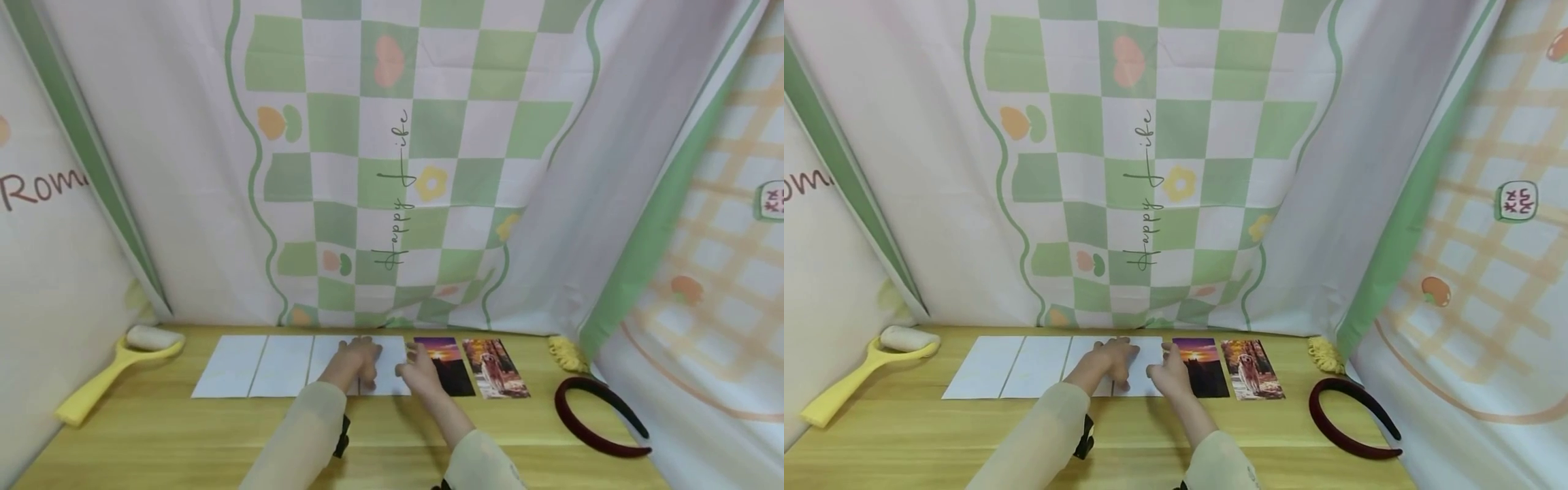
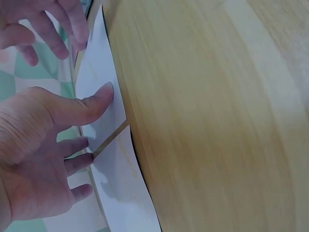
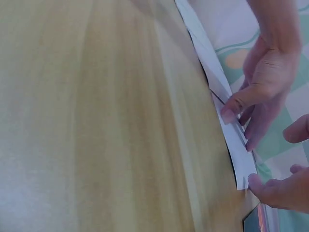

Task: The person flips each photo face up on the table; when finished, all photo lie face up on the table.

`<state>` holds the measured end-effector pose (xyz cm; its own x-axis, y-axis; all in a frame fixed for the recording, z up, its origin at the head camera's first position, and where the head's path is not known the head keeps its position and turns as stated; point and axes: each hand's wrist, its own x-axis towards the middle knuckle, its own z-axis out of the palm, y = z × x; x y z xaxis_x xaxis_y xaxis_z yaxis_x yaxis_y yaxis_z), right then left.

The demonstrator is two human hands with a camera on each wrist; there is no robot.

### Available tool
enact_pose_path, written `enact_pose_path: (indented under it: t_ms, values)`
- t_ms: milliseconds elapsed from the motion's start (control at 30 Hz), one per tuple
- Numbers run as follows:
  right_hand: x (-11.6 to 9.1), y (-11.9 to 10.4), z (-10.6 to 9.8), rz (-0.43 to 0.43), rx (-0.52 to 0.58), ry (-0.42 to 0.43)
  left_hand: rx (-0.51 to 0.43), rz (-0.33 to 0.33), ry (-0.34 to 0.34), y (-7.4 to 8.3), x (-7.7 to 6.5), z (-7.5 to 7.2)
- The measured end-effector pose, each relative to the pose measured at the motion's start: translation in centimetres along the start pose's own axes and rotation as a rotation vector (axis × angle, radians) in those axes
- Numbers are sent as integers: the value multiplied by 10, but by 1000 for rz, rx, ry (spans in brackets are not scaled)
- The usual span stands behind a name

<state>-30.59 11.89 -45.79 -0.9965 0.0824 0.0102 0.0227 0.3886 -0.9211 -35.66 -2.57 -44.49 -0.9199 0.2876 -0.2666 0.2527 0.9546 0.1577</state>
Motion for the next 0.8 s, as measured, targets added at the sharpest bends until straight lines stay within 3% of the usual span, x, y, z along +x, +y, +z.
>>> enact_pose_path:
  t_ms: [167,500,800]
  values:
    - [8,3,-4,66,130,19,-3,-6,-6,-1,0,0]
    - [10,2,-10,103,255,-15,25,10,1,-2,1,-3]
    - [4,6,-12,121,248,-56,32,26,-7,-2,3,-1]
